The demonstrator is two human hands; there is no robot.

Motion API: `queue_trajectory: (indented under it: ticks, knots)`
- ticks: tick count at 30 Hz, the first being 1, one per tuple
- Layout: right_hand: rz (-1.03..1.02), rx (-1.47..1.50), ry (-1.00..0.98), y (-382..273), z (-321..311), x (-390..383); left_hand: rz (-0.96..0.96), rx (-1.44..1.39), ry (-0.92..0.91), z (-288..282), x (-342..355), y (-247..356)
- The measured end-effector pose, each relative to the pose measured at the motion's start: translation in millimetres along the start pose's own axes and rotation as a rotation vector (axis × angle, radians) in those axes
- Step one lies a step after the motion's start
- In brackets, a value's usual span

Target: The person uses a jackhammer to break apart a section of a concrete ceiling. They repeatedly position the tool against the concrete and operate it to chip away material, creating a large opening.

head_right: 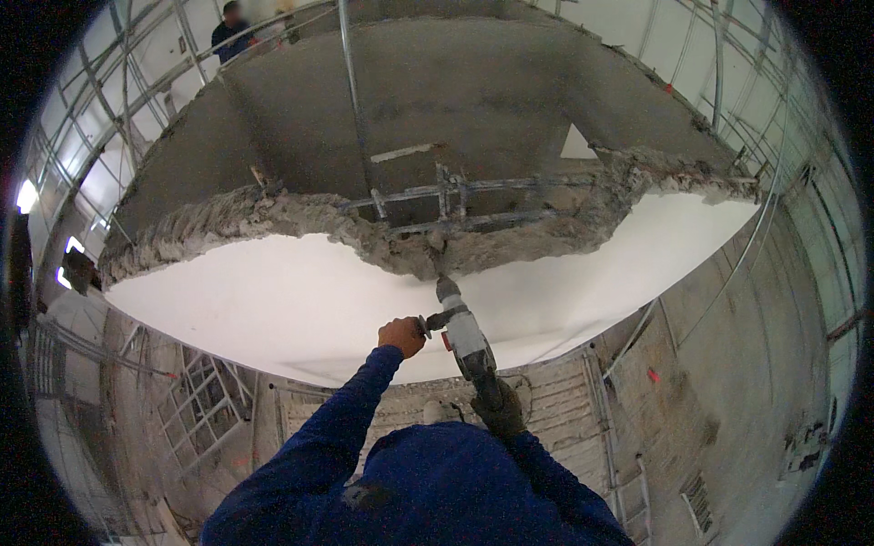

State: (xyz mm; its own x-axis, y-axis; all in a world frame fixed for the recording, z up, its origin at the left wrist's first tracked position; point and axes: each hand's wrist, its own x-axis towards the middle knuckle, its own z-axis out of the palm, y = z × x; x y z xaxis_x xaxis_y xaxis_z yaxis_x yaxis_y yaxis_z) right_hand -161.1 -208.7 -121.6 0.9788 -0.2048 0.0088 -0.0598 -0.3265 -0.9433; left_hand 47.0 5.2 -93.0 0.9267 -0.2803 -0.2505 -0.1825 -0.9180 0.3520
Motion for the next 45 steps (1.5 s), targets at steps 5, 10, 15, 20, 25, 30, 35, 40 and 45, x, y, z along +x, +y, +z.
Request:
queue_trajectory:
  ticks: [5,10,15,20,25,30,35,40,45]
  knots:
    - [-0.014,-0.199,-0.078,0,-1,-3,0.033,-0.027,0.009,0,3,-5]
    - [-0.188,-0.338,0.045,-28,20,-19,0.054,0.004,-0.099,-6,10,-24]
    - [-0.046,-0.083,-0.022,-15,7,-18,0.249,-0.048,0.031,-22,-16,-33]
    - [0.082,0.050,-0.059,20,-21,-10,-0.036,-0.226,0.562,17,-121,-85]
    - [0.008,0.056,-0.043,20,-29,4,-0.955,-0.761,0.130,274,-319,-185]
    - [-0.077,-0.028,0.020,-2,-7,-1,-1.060,-0.500,-0.507,335,-542,-185]
    - [0.024,0.097,-0.030,-77,19,-4,-0.758,-0.432,-0.325,310,-514,-208]
    - [0.082,0.065,0.001,-53,17,-6,-0.389,-0.876,0.393,106,-268,-183]
    - [0.049,0.009,0.047,-90,17,-5,0.475,-0.444,0.435,-93,-98,-75]
